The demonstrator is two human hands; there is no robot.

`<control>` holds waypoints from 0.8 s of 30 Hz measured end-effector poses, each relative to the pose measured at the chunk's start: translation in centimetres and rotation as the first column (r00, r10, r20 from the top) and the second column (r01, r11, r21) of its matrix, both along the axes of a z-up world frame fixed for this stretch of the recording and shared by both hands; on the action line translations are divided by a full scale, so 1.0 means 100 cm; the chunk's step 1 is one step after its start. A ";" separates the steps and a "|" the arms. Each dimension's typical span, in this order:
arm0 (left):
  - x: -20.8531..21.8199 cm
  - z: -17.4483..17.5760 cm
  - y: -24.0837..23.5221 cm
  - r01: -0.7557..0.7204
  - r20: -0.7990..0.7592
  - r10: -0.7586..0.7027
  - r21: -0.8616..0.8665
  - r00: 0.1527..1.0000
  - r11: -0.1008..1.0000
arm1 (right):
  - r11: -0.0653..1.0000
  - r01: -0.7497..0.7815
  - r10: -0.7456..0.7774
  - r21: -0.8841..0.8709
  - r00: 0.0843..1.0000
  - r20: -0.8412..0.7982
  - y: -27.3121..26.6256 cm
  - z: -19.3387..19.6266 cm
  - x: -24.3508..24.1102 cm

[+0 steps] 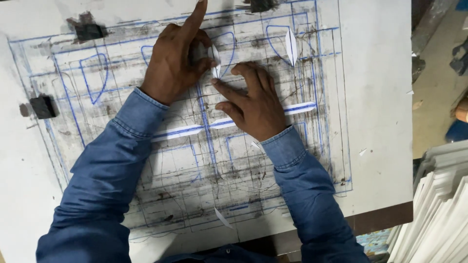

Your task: The person cuts small paper strips with shears and applies adhesive to them before pressing the strips onto a blueprint.

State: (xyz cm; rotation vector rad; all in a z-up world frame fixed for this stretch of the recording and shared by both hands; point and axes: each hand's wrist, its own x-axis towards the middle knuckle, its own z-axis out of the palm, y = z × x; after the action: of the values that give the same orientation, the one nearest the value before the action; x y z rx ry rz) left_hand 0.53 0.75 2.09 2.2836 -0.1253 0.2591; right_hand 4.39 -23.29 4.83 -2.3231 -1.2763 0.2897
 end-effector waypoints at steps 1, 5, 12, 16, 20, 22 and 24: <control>0.000 -0.001 0.000 0.001 -0.005 -0.001 0.005 1.000 1.000 | 0.999 0.005 -0.003 0.044 0.999 -0.046 -0.002 -0.002 0.001; -0.002 -0.005 0.001 0.000 -0.004 0.000 0.020 1.000 1.000 | 0.991 0.078 -0.062 0.109 0.988 -0.145 -0.007 -0.013 0.001; -0.009 -0.008 -0.011 -0.008 0.051 0.005 0.056 0.999 0.998 | 0.997 0.039 -0.034 0.070 0.997 -0.075 -0.002 0.006 -0.008; 0.005 -0.011 -0.005 -0.053 0.038 0.057 -0.083 0.998 0.995 | 0.996 -0.019 0.007 0.084 0.991 0.131 0.006 0.003 0.001; 0.010 -0.001 -0.003 -0.073 0.014 0.074 -0.041 0.997 0.996 | 0.997 0.017 -0.021 0.070 0.998 0.056 0.015 0.008 0.002; 0.002 -0.004 -0.007 -0.102 -0.002 0.102 -0.026 0.995 0.994 | 0.999 0.019 -0.020 0.047 0.999 0.027 0.010 0.006 -0.005; 0.002 0.000 -0.008 -0.110 0.000 0.110 -0.004 0.994 0.994 | 0.999 0.040 -0.040 0.032 0.999 0.015 0.008 0.005 -0.006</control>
State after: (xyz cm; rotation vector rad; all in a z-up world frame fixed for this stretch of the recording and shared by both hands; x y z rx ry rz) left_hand 0.68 -0.07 2.13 2.2895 0.0011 0.3163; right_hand 3.78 -22.45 5.30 -2.3253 -1.2312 0.2370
